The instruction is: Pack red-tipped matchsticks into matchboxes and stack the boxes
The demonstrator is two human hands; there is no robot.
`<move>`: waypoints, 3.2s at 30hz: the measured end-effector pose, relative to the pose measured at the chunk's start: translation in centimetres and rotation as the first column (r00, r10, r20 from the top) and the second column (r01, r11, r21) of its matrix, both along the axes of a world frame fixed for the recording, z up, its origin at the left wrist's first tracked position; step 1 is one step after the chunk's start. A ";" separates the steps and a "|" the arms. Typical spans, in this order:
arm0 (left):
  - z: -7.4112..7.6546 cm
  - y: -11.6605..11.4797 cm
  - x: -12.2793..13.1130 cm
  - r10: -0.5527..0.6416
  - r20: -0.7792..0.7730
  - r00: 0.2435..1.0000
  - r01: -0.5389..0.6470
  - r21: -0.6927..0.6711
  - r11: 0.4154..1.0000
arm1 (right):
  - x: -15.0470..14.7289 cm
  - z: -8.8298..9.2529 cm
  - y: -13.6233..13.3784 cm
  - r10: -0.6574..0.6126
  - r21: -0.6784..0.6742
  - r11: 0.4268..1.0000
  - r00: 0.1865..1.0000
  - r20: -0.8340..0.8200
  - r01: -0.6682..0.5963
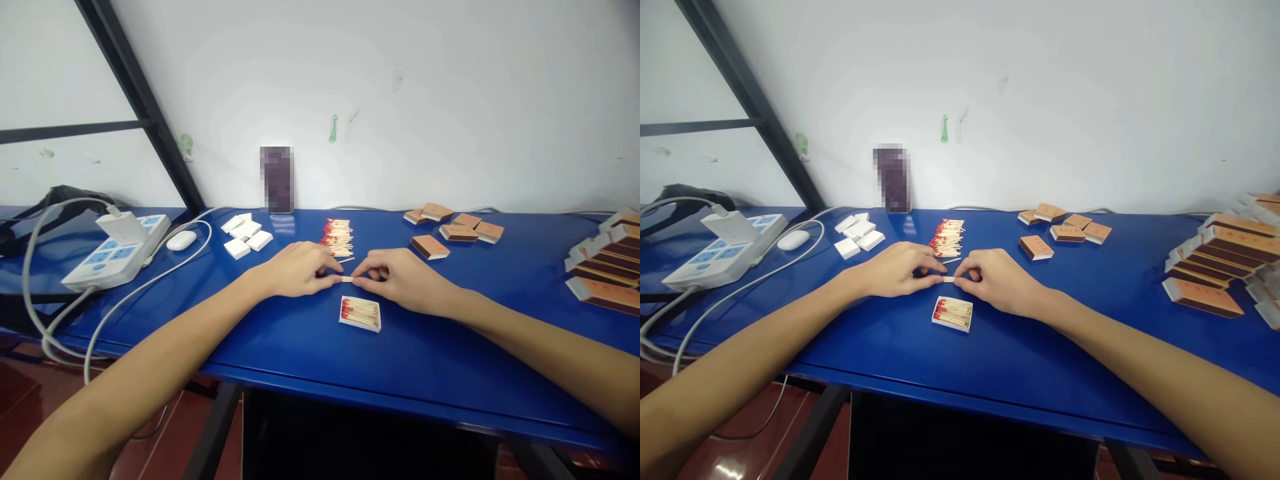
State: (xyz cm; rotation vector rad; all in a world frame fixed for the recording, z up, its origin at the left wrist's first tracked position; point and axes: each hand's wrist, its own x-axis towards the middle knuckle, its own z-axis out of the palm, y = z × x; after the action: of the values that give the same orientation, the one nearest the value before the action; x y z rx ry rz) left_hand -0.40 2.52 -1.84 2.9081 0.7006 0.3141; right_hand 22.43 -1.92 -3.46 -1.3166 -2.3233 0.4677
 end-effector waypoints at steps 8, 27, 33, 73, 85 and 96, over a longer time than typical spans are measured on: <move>-0.1 -0.9 0.8 0.001 0.044 0.999 0.003 -0.079 0.997 | 0.1 0.8 -0.3 -0.014 -0.218 0.976 1.000 0.020 0.018; 1.2 -1.7 1.0 -0.005 0.063 0.998 0.021 -0.264 0.964 | 0.3 3.0 -2.1 0.012 -0.107 0.994 0.992 0.122 0.001; 2.1 -2.9 1.1 -0.098 0.061 0.993 0.113 -0.349 0.930 | 0.4 4.1 -3.2 0.085 -0.251 0.966 0.992 0.095 -0.058; 0.4 -2.3 1.2 -0.025 0.211 0.977 0.132 -0.513 0.848 | 0.9 3.8 -2.5 0.213 -0.381 0.903 0.977 -0.008 -0.200; 1.2 -2.1 0.5 -0.024 0.079 0.997 0.056 -0.429 0.902 | 0.0 2.4 -2.8 0.187 -0.310 0.936 0.982 0.035 -0.167; 0.7 -1.8 0.7 -0.091 0.055 0.994 0.104 -0.365 0.925 | 3.3 4.1 -1.3 -0.191 0.160 0.975 0.955 0.225 0.157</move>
State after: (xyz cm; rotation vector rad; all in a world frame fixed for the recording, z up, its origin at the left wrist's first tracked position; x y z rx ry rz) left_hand 0.27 0.69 -1.18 2.5610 0.5383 0.1986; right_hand 25.70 -3.27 0.62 -1.5646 -2.3497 0.0903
